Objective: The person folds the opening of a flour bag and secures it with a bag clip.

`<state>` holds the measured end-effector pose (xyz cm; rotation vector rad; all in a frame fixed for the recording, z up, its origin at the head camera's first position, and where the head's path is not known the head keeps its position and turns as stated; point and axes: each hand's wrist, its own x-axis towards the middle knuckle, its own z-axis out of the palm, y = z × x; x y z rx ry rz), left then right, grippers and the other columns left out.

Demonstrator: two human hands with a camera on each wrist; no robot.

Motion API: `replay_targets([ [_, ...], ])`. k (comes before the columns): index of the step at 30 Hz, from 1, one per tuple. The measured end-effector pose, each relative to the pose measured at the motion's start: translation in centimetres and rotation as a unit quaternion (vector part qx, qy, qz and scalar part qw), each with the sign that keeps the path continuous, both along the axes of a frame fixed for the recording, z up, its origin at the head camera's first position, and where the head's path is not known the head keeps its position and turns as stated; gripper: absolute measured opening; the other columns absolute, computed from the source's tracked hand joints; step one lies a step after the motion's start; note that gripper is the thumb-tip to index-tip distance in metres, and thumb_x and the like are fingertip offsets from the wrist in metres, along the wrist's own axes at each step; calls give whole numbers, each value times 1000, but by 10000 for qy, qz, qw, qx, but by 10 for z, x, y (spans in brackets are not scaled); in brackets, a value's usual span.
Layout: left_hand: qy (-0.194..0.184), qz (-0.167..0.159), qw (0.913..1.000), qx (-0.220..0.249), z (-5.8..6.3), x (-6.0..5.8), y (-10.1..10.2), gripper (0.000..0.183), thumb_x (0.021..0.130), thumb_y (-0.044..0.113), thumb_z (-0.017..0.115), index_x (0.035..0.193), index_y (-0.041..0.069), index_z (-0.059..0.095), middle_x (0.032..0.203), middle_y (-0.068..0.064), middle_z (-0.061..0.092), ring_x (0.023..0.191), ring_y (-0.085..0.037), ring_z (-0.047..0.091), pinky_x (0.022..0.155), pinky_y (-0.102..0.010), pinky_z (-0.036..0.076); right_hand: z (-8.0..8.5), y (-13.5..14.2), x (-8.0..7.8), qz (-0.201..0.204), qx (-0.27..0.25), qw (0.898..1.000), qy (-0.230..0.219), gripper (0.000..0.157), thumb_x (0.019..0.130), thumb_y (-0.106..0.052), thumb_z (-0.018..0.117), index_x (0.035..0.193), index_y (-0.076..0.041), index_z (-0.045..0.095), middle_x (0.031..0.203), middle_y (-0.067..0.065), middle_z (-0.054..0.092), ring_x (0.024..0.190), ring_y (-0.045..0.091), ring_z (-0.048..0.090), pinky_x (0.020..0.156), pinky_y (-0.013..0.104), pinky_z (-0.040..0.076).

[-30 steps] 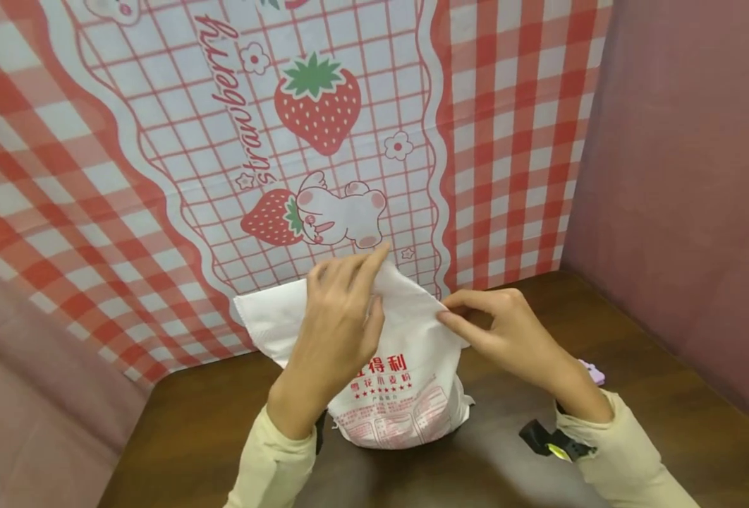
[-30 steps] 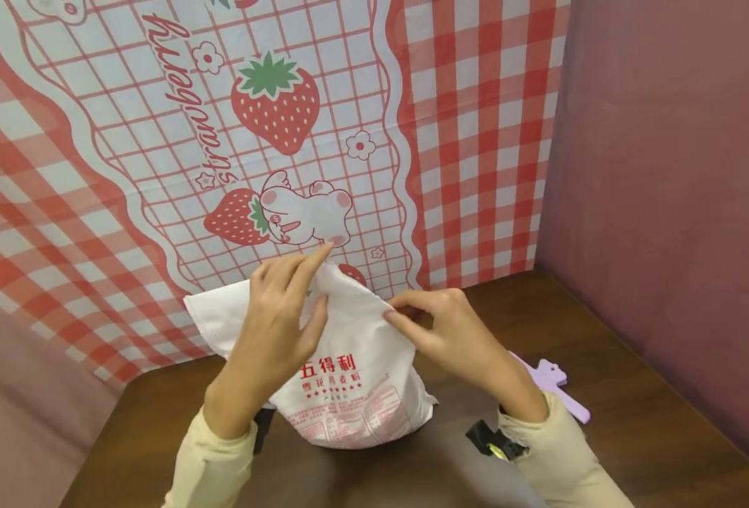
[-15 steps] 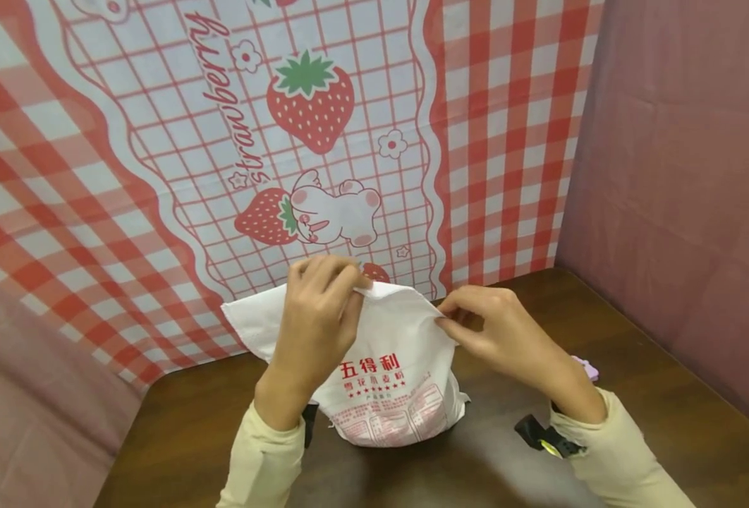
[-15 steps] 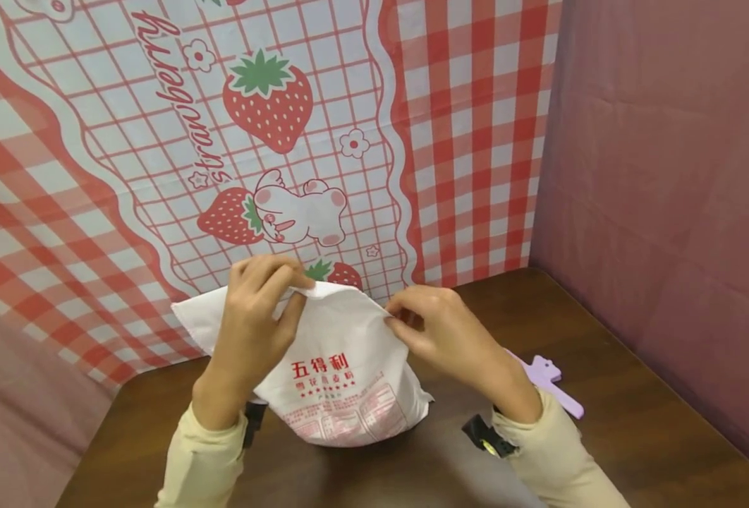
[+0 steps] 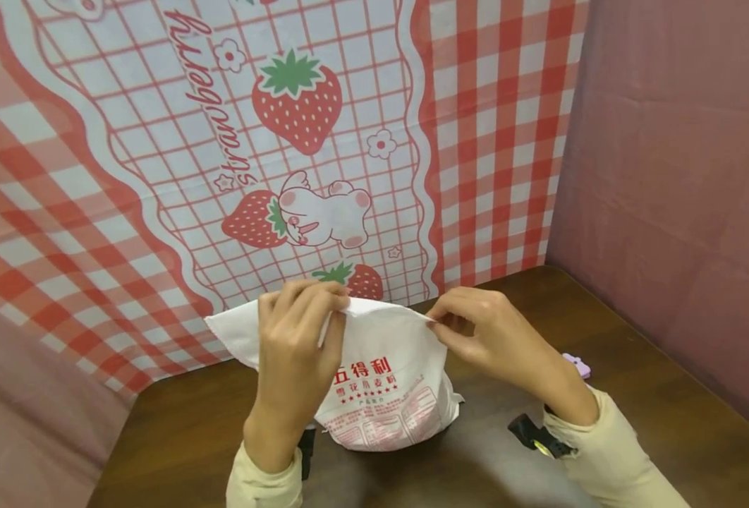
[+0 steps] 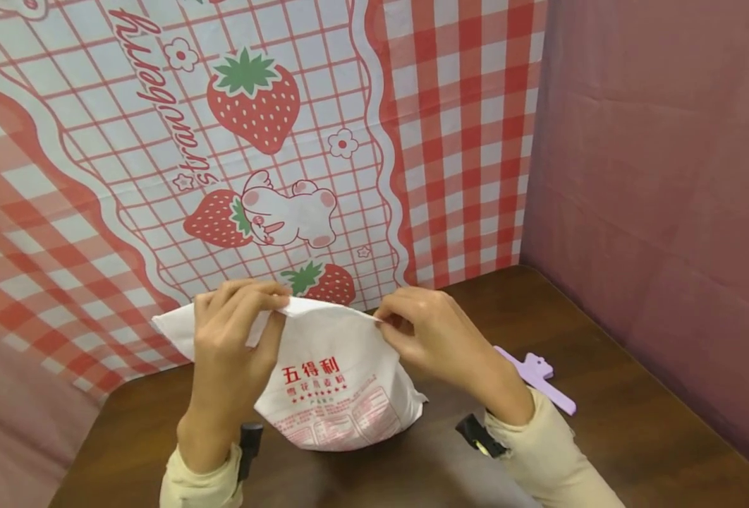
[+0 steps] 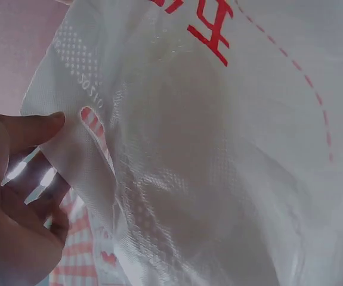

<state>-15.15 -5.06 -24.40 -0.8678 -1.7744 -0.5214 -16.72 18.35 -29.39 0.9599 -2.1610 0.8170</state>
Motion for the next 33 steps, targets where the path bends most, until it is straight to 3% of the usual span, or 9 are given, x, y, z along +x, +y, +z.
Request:
replay_targets([
  [4, 107, 165, 9998, 35, -1, 0, -1, 11, 79, -2, 58, 88, 2, 63, 87, -4, 67, 86, -23, 54, 69, -34, 37, -2, -3, 0, -273, 238, 9992, -137, 11, 77, -10, 64, 84, -19, 63, 72, -14, 52, 64, 2, 49, 56, 19, 41],
  [7, -74, 6, 9999, 132, -5, -1, -2, 17, 79, -4, 56, 94, 0, 63, 86, -7, 67, 90, -23, 55, 78, -30, 43, -4, -3, -1, -585, 502, 9967, -246, 14, 75, -11, 64, 83, -21, 59, 70, -12, 46, 63, 3, 45, 55, 18, 37],
  [12, -416, -227, 9977, 492, -16, 0, -5, 12, 79, -8, 53, 87, -2, 60, 95, -8, 65, 92, -22, 56, 84, -24, 44, -4, -4, -2, -828, 812, 9924, -416, 19, 70, -8, 60, 77, -21, 46, 65, -12, 40, 58, 0, 39, 51, 19, 34],
  [18, -389, -360, 9953, 814, -22, 0, -6, 10, 79, -8, 54, 85, -3, 59, 97, -9, 64, 92, -23, 57, 85, -24, 44, -3, -5, -1, -873, 980, 9898, -548, 20, 69, -7, 56, 74, -21, 42, 61, -12, 38, 54, -1, 36, 48, 18, 33],
  [33, -464, -509, 9946, 771, -19, 3, -13, 10, 79, -7, 56, 86, -2, 60, 98, -9, 64, 93, -23, 57, 86, -25, 44, -4, -6, -5, -682, 1032, 9904, -617, 20, 70, -7, 56, 74, -21, 42, 61, -12, 37, 55, -3, 35, 48, 18, 32],
])
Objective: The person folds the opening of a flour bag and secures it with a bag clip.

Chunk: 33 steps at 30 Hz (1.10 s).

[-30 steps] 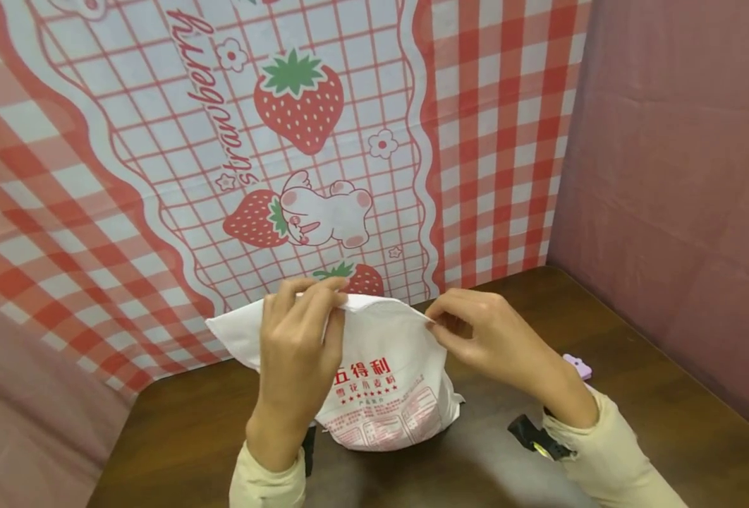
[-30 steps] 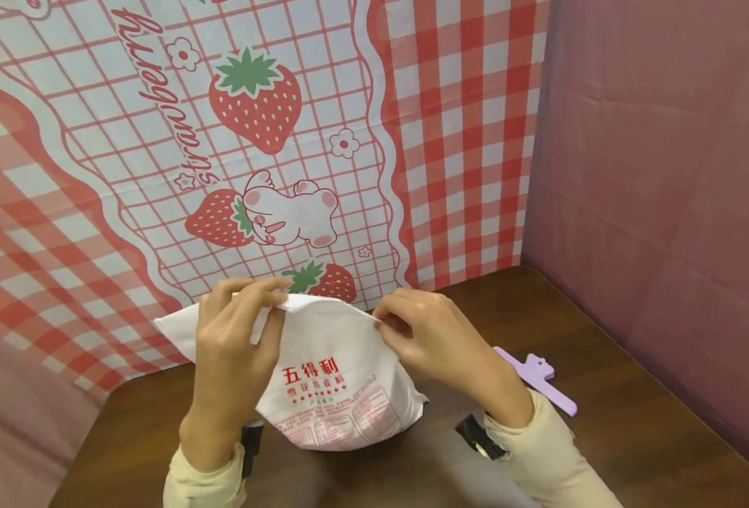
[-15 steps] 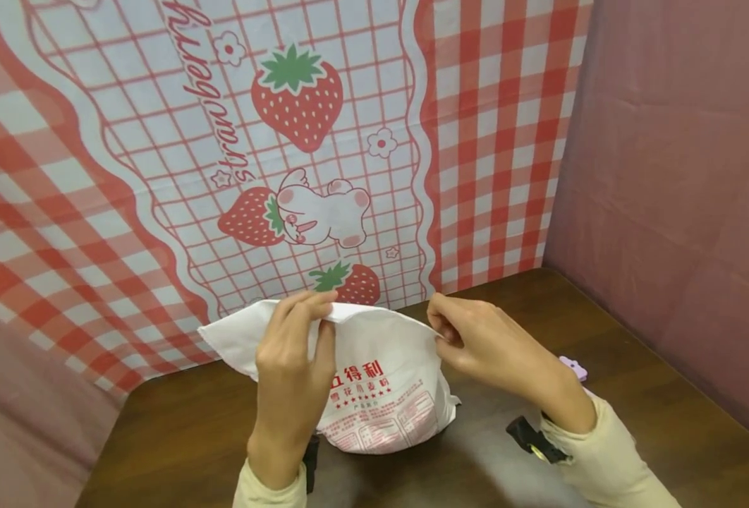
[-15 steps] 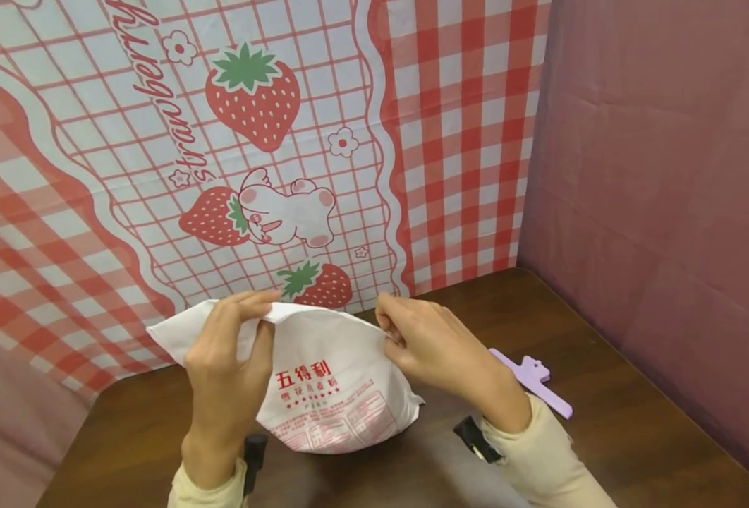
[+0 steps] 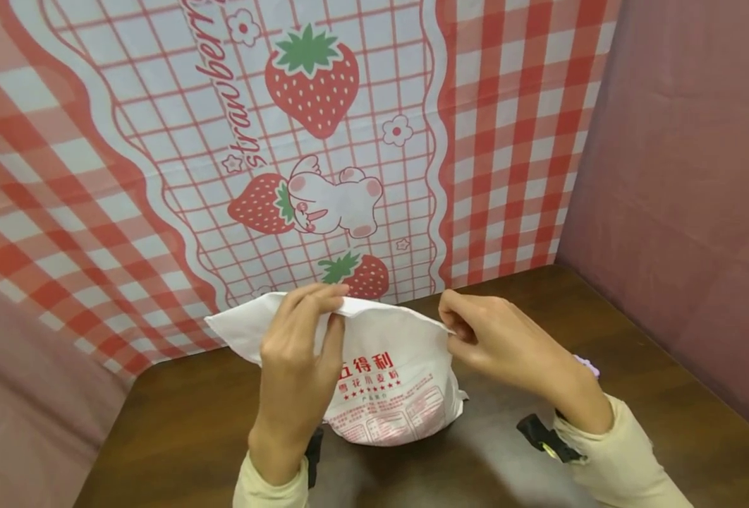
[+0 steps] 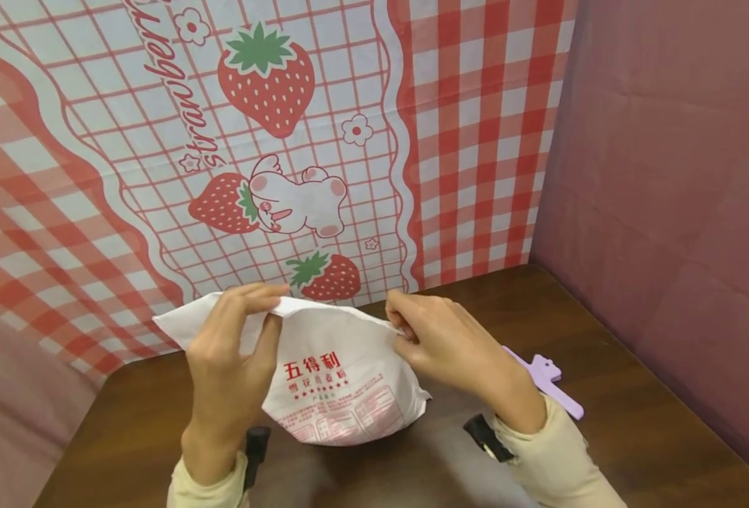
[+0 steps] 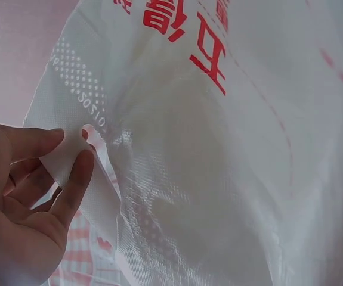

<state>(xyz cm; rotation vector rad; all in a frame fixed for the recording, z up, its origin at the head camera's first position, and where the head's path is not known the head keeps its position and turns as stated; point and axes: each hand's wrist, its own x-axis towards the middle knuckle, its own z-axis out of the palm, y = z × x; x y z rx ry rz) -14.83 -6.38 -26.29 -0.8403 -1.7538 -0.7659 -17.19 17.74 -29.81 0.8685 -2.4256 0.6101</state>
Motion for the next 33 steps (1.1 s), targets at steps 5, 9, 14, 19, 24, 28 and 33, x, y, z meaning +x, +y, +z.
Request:
replay_targets([
  [5, 103, -31, 9999, -28, 1, 0, 0, 7, 79, -7, 55, 84, -3, 59, 97, -10, 65, 93, -24, 57, 86, -26, 44, 2, -1, 2, -70, -65, 9998, 159, 19, 74, -13, 60, 74, -22, 43, 61, -13, 37, 54, -3, 35, 48, 17, 32],
  [9, 51, -66, 9999, -93, 3, 2, 0, 7, 78, -7, 56, 83, -3, 58, 96, -10, 65, 94, -24, 57, 87, -27, 44, 3, -6, 5, -63, -257, 9987, 447, 19, 77, -20, 65, 79, -21, 46, 63, -13, 38, 54, -3, 36, 49, 16, 32],
  [14, -102, -83, 9997, -194, 4, 5, -3, 8, 78, -6, 56, 84, -2, 59, 97, -9, 65, 95, -22, 57, 88, -26, 42, 4, -11, 7, 154, -448, 9967, 655, 22, 77, -11, 63, 96, -17, 54, 71, -12, 43, 60, -1, 41, 52, 12, 33],
  [19, -159, -145, 9995, -237, 6, 6, -5, 9, 78, -5, 56, 86, -2, 59, 98, -8, 64, 95, -22, 56, 88, -26, 42, 4, -15, 8, 376, -436, 9964, 616, 27, 77, -6, 62, 100, -19, 56, 73, -12, 46, 62, 0, 41, 54, 12, 34],
  [24, -128, -323, 9986, -395, 11, 9, -6, 17, 76, -3, 57, 93, -2, 59, 97, -9, 63, 95, -23, 55, 88, -27, 42, 2, -17, 8, 466, -371, 9961, 650, 29, 76, -6, 62, 100, -20, 56, 70, -11, 45, 61, 0, 40, 52, 13, 33],
  [28, -203, -503, 9962, -682, 16, 12, -7, 23, 75, 7, 63, 96, -2, 59, 95, -9, 61, 97, -25, 53, 90, -30, 40, 2, -18, 8, 481, -333, 9960, 675, 30, 75, -6, 61, 101, -19, 56, 69, -11, 44, 60, 0, 39, 51, 12, 32],
  [33, -293, -475, 9955, -762, 17, 16, -7, 27, 77, 23, 67, 88, -1, 59, 92, -9, 61, 98, -25, 52, 92, -31, 38, 2, -19, 9, 464, -200, 9975, 491, 31, 76, -8, 61, 104, -20, 55, 69, -10, 43, 59, 1, 40, 51, 14, 33],
])
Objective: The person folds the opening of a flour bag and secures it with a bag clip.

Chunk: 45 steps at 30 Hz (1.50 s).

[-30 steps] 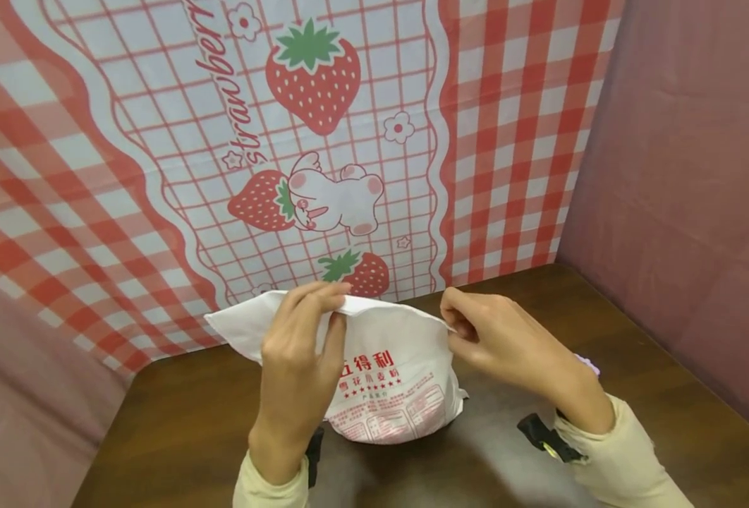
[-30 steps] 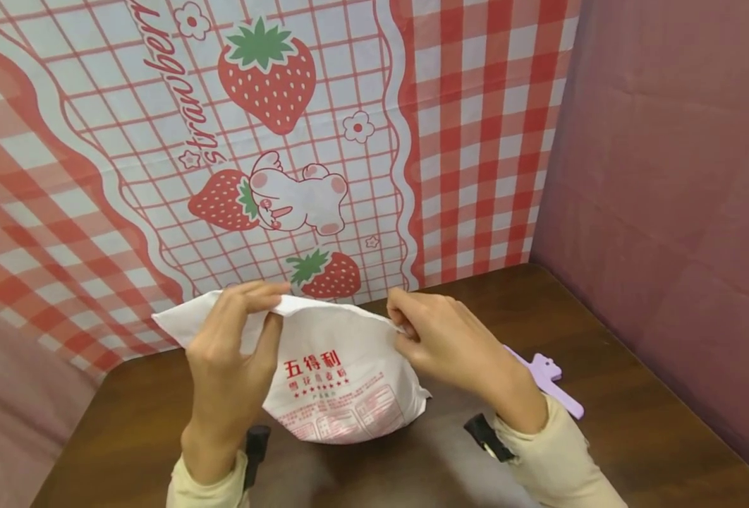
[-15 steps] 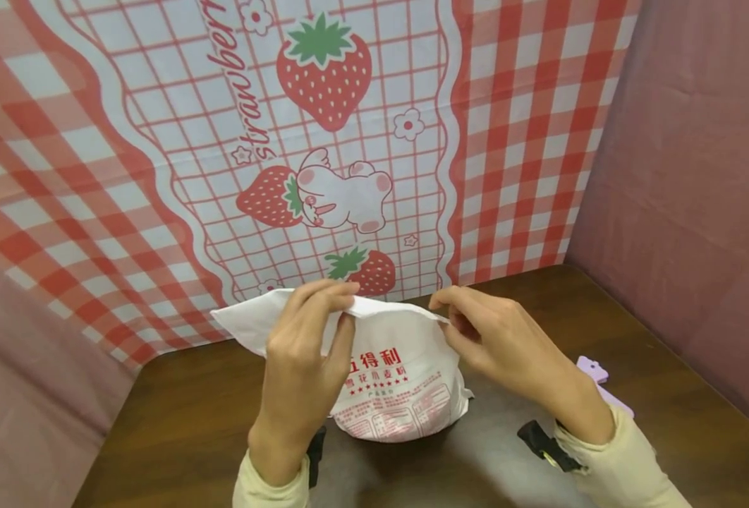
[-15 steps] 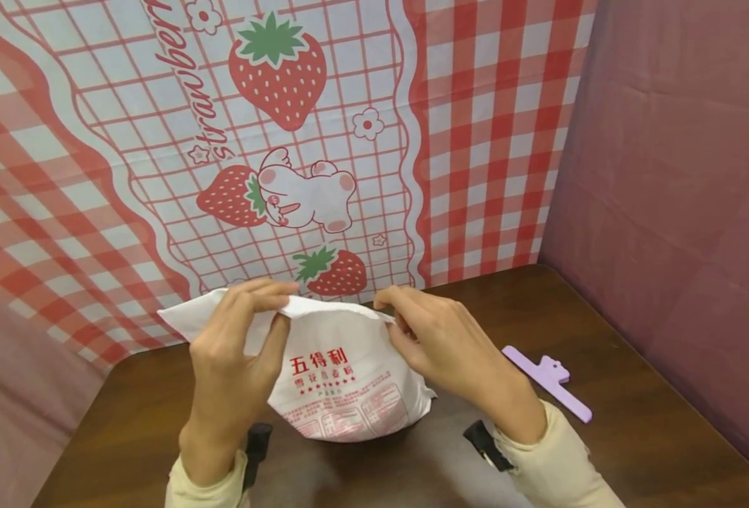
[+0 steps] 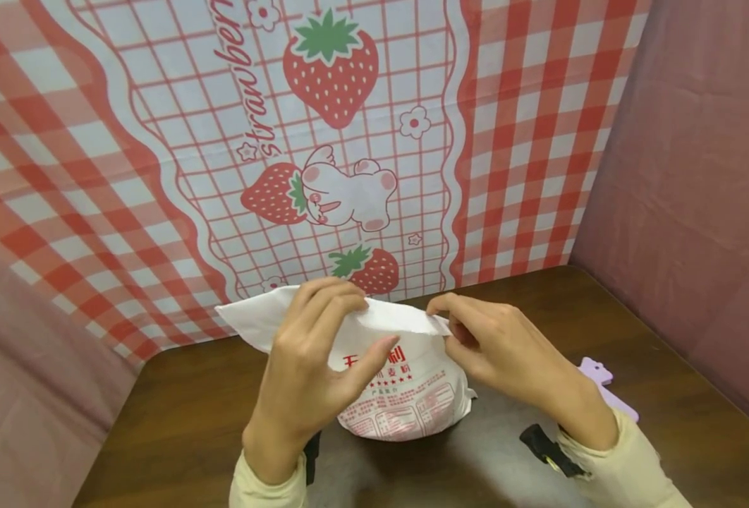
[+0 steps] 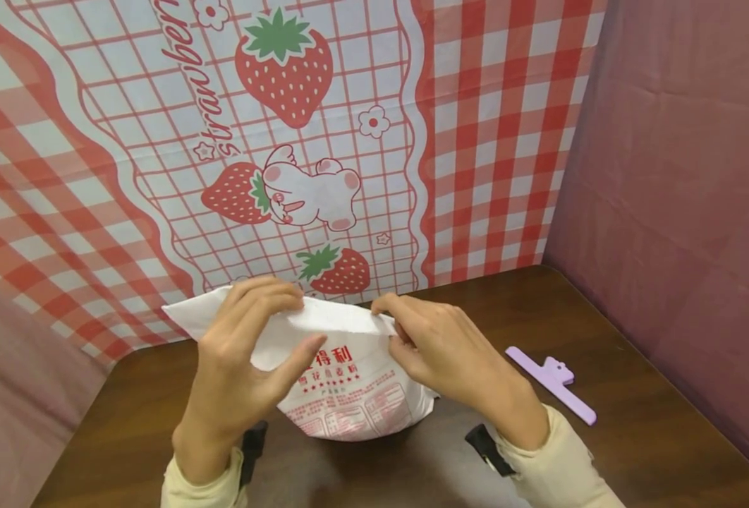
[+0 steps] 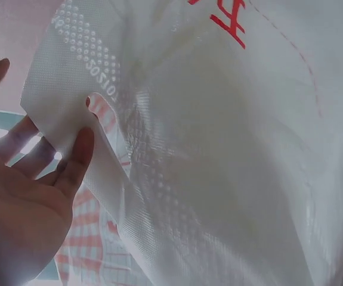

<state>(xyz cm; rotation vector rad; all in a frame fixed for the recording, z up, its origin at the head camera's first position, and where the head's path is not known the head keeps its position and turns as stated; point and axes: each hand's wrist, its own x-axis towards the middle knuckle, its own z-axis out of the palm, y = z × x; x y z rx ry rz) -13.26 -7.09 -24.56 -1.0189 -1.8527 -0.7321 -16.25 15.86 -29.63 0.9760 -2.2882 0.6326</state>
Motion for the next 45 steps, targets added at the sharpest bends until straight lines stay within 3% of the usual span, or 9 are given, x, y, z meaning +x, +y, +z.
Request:
replay_targets([
  [4, 120, 64, 9999, 67, 0, 0, 2, 20, 78, 18, 66, 83, 0, 59, 87, -9, 61, 96, -26, 54, 92, -32, 39, 2, -1, 2, 97, -80, 9999, -53, 32, 75, -14, 65, 105, -21, 55, 72, -11, 45, 61, 1, 43, 52, 12, 34],
  [11, 240, 170, 9996, 8, 0, 1, 1, 6, 78, 7, 60, 79, 1, 62, 84, -8, 62, 93, -24, 55, 89, -31, 41, 8, -6, 3, 445, -757, 9936, 716, 28, 76, -21, 69, 102, -14, 61, 93, -5, 55, 83, 7, 48, 72, 13, 38],
  [18, 214, 277, 9991, -236, 1, 5, -2, 12, 73, -2, 52, 80, 0, 62, 85, -8, 61, 92, -23, 54, 86, -29, 42, 2, -5, -2, 163, -340, 9992, 126, 35, 86, -22, 60, 120, -18, 54, 116, -7, 54, 110, 10, 45, 92, 29, 36],
  [22, 135, 406, 9985, -338, 2, 8, -2, 15, 72, -3, 52, 81, 1, 62, 88, -7, 62, 92, -22, 54, 84, -31, 40, -2, -6, -5, 53, -70, 9999, -74, 33, 85, -28, 60, 117, -19, 56, 114, -10, 55, 109, 6, 45, 92, 30, 37],
  [28, 92, 871, 9952, -442, 2, 8, -5, 15, 74, 3, 57, 87, 5, 64, 97, -6, 63, 97, -24, 53, 83, -40, 33, -5, -8, -8, 186, -94, 9997, 83, 27, 82, -25, 65, 108, -19, 60, 105, -13, 57, 100, 3, 47, 87, 25, 39],
  [36, -611, 1740, 9785, -925, -7, -6, -19, 33, 81, 26, 61, 109, 9, 61, 119, -6, 55, 113, -25, 44, 100, -52, 19, -6, -8, -8, 204, -85, 9997, 86, 27, 81, -25, 65, 107, -17, 62, 99, -11, 58, 93, 5, 51, 79, 25, 43],
  [40, -736, 1921, 9732, -1027, -10, -10, -25, 37, 81, 33, 61, 110, 10, 60, 119, -6, 55, 112, -25, 44, 96, -48, 24, -7, -8, -8, 220, -58, 9997, 66, 28, 81, -24, 66, 108, -17, 61, 97, -11, 58, 89, 6, 52, 76, 24, 44],
  [45, -802, 2010, 9708, -1038, -11, -10, -31, 36, 78, 39, 65, 101, 11, 64, 110, -4, 59, 105, -23, 47, 81, -43, 31, -7, -8, -9, 214, -50, 9997, 113, 28, 80, -23, 67, 106, -17, 62, 97, -11, 58, 86, 2, 52, 72, 21, 45],
])
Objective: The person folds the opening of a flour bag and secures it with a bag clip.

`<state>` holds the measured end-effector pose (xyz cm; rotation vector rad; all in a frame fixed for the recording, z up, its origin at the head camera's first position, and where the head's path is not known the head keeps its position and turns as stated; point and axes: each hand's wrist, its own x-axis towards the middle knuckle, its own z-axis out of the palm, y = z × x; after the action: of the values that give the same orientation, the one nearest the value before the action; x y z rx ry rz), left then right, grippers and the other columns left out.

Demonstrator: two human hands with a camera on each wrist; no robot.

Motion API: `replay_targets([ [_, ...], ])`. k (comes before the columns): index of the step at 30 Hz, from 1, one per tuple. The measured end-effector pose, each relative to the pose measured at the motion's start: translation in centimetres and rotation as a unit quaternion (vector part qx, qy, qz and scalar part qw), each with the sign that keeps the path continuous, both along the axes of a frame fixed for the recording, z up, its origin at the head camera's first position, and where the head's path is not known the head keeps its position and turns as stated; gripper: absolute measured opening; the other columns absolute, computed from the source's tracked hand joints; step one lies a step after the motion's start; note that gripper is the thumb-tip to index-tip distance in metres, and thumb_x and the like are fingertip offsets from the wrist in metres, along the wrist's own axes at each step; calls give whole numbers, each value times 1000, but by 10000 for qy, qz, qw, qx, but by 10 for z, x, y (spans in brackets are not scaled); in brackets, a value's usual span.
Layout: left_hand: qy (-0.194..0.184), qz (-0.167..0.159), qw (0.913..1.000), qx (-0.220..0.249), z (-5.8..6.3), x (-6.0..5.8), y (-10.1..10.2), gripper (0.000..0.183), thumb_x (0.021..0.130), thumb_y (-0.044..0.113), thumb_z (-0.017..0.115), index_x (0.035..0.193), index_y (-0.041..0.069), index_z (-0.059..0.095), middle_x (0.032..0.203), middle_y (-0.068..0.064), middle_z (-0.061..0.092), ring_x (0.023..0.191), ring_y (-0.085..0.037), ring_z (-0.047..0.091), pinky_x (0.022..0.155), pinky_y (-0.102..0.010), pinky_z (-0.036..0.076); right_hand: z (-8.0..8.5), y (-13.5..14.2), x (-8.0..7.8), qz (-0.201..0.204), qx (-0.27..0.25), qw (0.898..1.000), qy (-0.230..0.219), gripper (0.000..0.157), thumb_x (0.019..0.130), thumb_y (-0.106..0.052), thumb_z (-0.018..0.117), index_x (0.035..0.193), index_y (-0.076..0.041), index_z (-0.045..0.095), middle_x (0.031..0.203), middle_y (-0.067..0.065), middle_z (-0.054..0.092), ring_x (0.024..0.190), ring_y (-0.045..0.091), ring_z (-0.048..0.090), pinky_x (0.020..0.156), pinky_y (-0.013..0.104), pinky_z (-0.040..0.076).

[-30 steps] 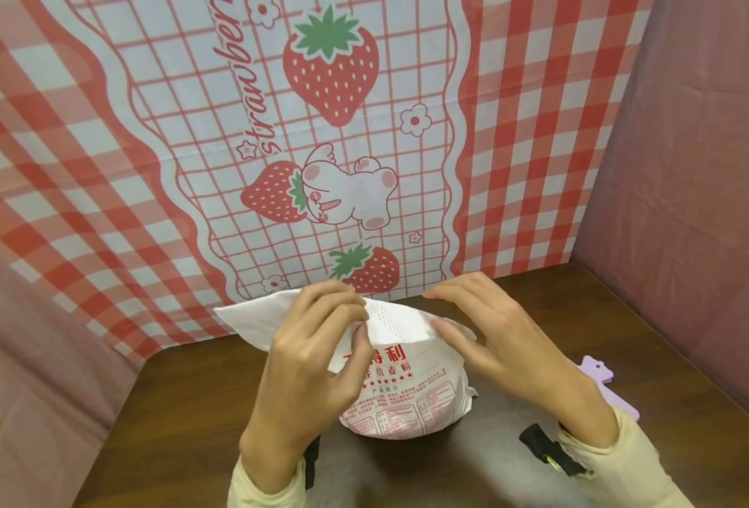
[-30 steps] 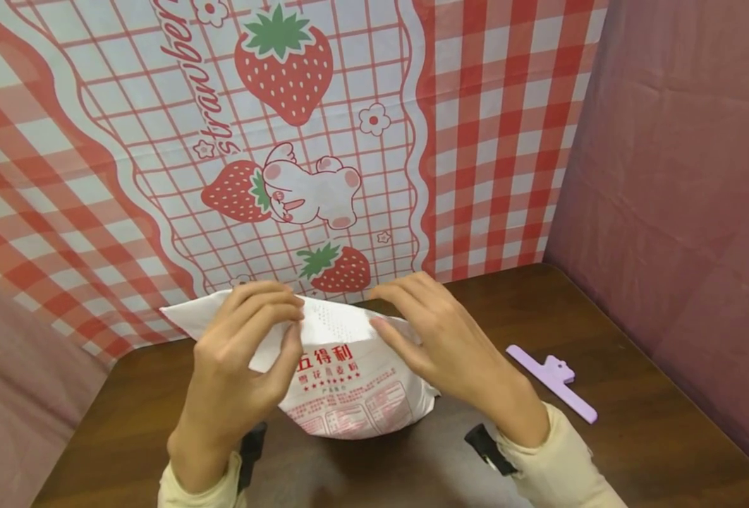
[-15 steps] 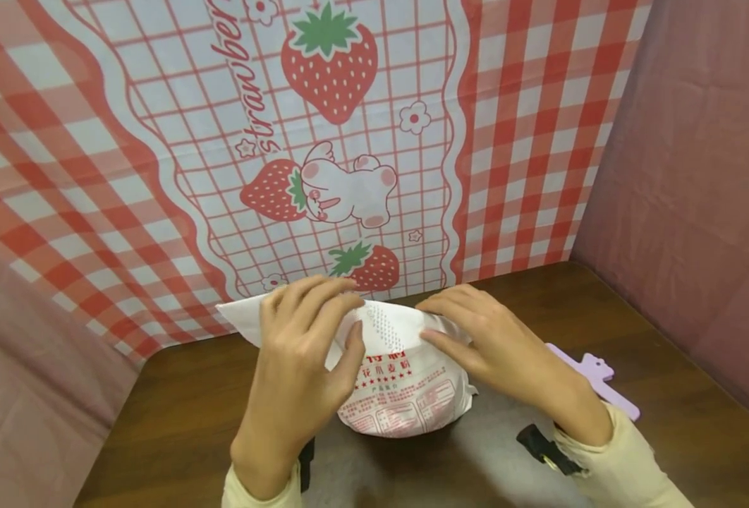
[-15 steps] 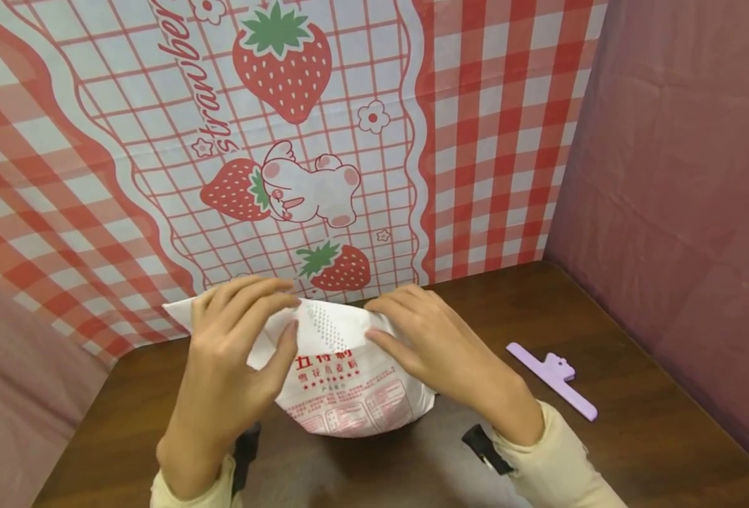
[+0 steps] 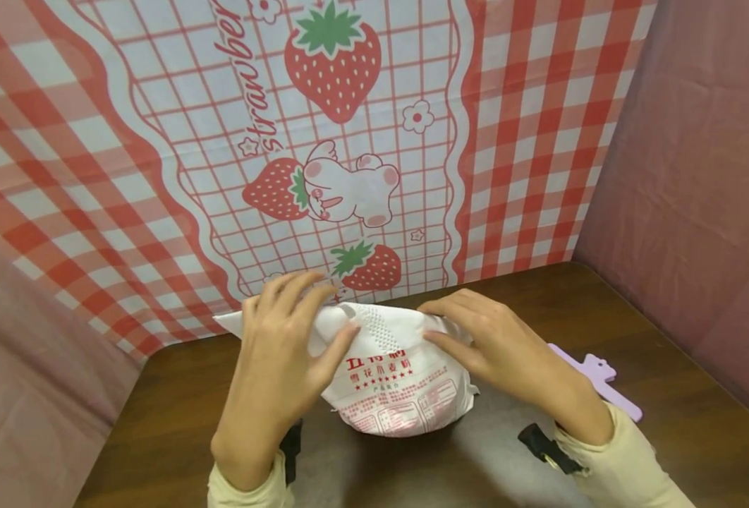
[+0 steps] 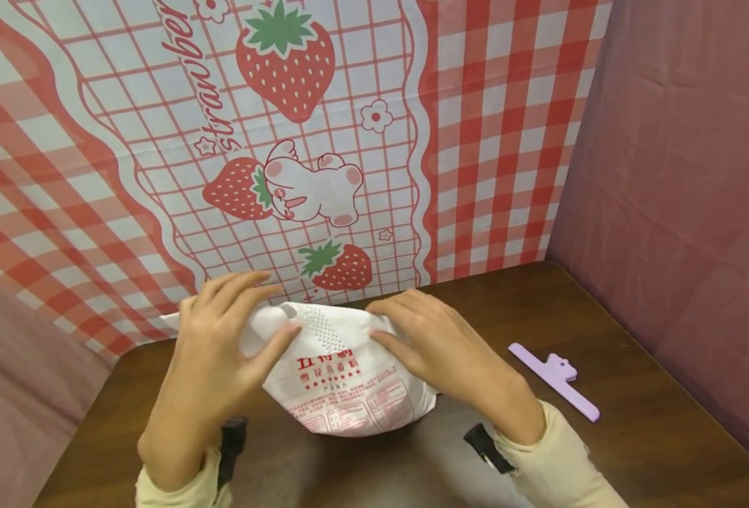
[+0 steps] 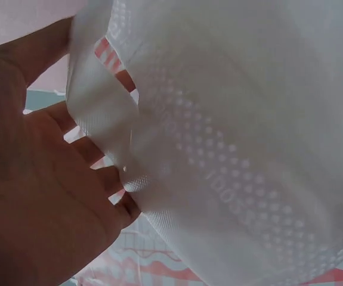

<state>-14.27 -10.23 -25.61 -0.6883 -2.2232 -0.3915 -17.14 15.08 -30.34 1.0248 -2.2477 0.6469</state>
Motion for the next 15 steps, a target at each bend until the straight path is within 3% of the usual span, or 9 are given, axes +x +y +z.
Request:
replay_targets([
  [7, -39, -47, 9999, -95, -1, 0, -1, 23, 75, 32, 70, 84, 12, 68, 82, 0, 65, 81, -19, 51, 74, -39, 33, 1, 8, -1, -101, 95, 9995, -295, 26, 80, -24, 68, 104, -16, 63, 97, -11, 59, 88, 3, 53, 74, 23, 46],
  [15, -15, -341, 9994, 18, -1, -3, 3, 10, 77, 22, 70, 79, 14, 65, 79, 2, 64, 85, -17, 48, 77, -36, 31, 0, 18, -7, -286, 310, 9956, -833, 18, 80, -26, 67, 97, -20, 65, 90, -15, 61, 79, 0, 54, 68, 22, 47],
])
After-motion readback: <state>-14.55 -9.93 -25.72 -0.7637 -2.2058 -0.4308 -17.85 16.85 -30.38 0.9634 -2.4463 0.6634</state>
